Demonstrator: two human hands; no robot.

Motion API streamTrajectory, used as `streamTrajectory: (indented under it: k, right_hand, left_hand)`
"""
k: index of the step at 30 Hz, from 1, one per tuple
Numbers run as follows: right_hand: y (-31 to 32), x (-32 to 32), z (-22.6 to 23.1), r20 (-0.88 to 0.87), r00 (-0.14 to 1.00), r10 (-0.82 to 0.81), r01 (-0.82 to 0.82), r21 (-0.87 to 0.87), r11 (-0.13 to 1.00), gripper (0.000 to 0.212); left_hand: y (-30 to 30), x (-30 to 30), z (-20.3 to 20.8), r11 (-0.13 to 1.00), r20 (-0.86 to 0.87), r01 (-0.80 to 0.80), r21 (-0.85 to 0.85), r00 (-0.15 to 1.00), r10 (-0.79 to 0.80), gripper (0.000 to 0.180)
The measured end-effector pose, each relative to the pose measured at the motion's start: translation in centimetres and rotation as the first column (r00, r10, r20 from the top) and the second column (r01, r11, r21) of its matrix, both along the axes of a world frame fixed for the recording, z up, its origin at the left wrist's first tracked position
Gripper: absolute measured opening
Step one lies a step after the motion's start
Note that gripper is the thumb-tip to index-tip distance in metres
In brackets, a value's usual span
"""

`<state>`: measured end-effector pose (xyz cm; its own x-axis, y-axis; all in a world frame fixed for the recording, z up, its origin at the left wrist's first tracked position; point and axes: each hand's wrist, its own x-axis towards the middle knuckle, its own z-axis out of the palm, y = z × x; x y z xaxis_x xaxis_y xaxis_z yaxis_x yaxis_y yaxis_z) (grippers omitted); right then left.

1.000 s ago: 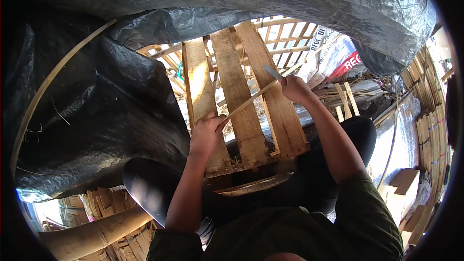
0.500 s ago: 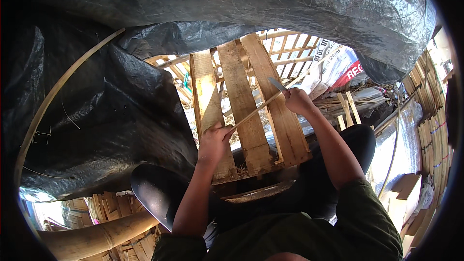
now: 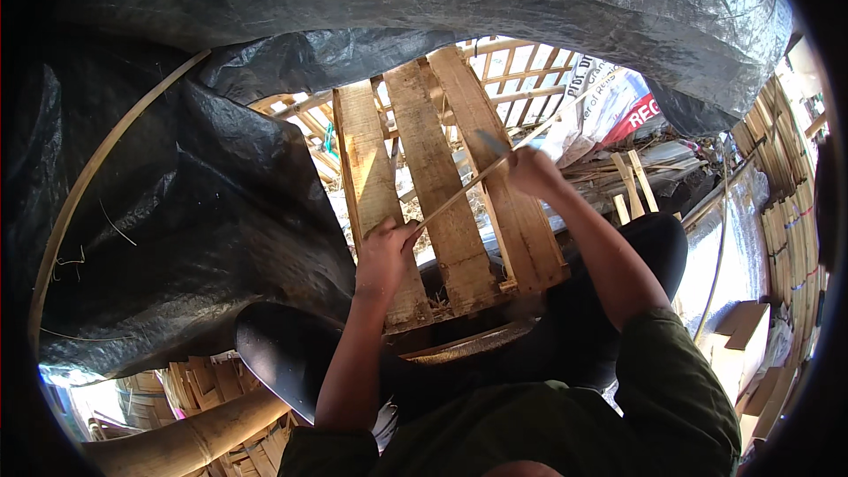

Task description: The person scrapes and shaves thin strips of wood lengthwise using a knife.

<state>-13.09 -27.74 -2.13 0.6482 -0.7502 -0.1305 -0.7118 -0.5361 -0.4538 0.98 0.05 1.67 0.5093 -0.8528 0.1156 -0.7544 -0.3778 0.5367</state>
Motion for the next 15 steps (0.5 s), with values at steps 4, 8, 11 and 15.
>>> streamTrajectory:
  k: [4, 8, 11, 15]
  right_hand:
    - [-2.3, -1.5, -2.9, -0.141, 0.984, 0.108, -0.154, -0.367, 0.917, 0.041]
    - [5.9, 1.0, -0.1, -0.004, 0.986, 0.165, -0.164, -0.068, 0.984, 0.036]
    - [1.8, 0.0, 0.2, -0.239, 0.941, 0.240, -0.296, -0.234, 0.926, 0.036]
    - [1.1, 0.0, -3.2, -0.279, 0.927, 0.250, -0.352, -0.421, 0.836, 0.033]
  left_hand:
    - [-0.2, 0.0, -0.3, 0.999, 0.038, 0.033, -0.038, 0.999, -0.032, 0.015]
    - [0.0, 0.5, -0.8, 0.999, 0.020, -0.013, -0.030, 1.000, 0.014, 0.015]
    - [0.3, 0.3, -0.7, 1.000, 0.045, -0.006, -0.013, 0.999, 0.007, 0.015]
    - [-0.3, 0.3, 0.0, 1.000, 0.039, 0.011, -0.001, 0.999, -0.011, 0.015]
